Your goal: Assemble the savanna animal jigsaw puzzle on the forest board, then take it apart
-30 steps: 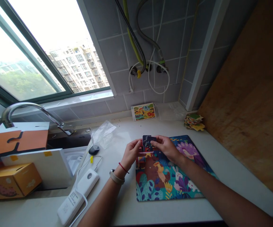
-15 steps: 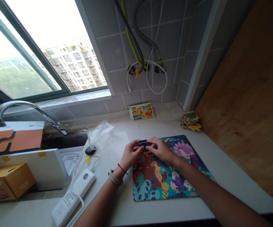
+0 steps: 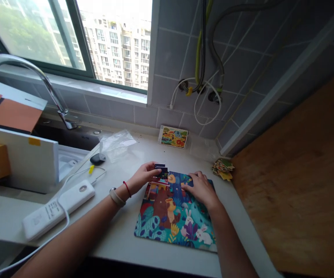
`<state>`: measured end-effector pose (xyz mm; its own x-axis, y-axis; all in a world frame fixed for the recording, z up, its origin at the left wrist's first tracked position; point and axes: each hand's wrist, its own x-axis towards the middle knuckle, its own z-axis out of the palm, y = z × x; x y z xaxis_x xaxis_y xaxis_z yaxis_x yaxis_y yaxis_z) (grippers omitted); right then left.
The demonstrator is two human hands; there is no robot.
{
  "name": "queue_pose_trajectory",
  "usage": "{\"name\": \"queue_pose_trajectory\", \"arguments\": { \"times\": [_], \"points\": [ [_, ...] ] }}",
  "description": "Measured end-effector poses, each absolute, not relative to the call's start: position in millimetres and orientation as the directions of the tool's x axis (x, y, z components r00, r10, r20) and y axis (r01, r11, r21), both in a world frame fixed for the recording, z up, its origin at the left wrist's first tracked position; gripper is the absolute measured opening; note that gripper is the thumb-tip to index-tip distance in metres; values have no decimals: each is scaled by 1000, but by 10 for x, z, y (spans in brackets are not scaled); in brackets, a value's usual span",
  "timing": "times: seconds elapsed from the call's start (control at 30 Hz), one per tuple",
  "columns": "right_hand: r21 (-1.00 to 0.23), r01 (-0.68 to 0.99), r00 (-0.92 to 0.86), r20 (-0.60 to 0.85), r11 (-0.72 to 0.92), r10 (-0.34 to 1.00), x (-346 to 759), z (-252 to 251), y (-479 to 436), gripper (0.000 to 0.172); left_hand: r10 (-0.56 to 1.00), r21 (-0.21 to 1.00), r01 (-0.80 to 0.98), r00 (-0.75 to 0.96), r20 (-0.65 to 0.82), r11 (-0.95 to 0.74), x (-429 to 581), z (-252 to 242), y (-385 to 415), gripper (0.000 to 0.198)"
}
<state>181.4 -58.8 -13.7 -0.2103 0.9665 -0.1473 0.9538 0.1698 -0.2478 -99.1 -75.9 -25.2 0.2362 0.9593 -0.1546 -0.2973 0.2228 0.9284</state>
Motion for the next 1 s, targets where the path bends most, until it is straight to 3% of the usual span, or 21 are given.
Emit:
{"name": "queue_pose_trajectory", "arguments": {
  "times": [0.13, 0.3, 0.43, 0.6, 0.7, 0.8, 1.0],
  "points": [
    [-250, 950, -219, -113, 186, 969, 1768, -136, -587, 50, 923, 904, -351, 369, -108, 246, -979, -218, -801, 42],
    [-363, 889, -311, -30, 279, 950, 1672, -218, -601, 33, 885, 857, -368, 426, -189, 360, -995, -246, -807, 39],
    [-401, 866, -327, -4, 298, 945, 1570, -222, -642, 42, 847, 768, -432, 462, -263, 473, -1000, -258, -807, 36],
    [-370, 925, -111, -57, 82, 992, 1629, -186, -608, 53, 809, 708, -456, 513, -286, 539, -1008, -215, -819, 36],
    [-421, 906, 56, 20, -43, 998, 1790, -223, -514, 59, 817, 702, -471, 500, -287, 534, -1032, -185, -813, 36],
    [-513, 858, 80, 112, -11, 991, 1933, -310, -426, 58, 819, 696, -477, 493, -295, 537, -1047, -168, -809, 38],
    [-586, 810, 109, 188, 22, 976, 2107, -429, -309, 46, 792, 681, -465, 536, -292, 566, -1068, -171, -814, 39]
  ]
}}
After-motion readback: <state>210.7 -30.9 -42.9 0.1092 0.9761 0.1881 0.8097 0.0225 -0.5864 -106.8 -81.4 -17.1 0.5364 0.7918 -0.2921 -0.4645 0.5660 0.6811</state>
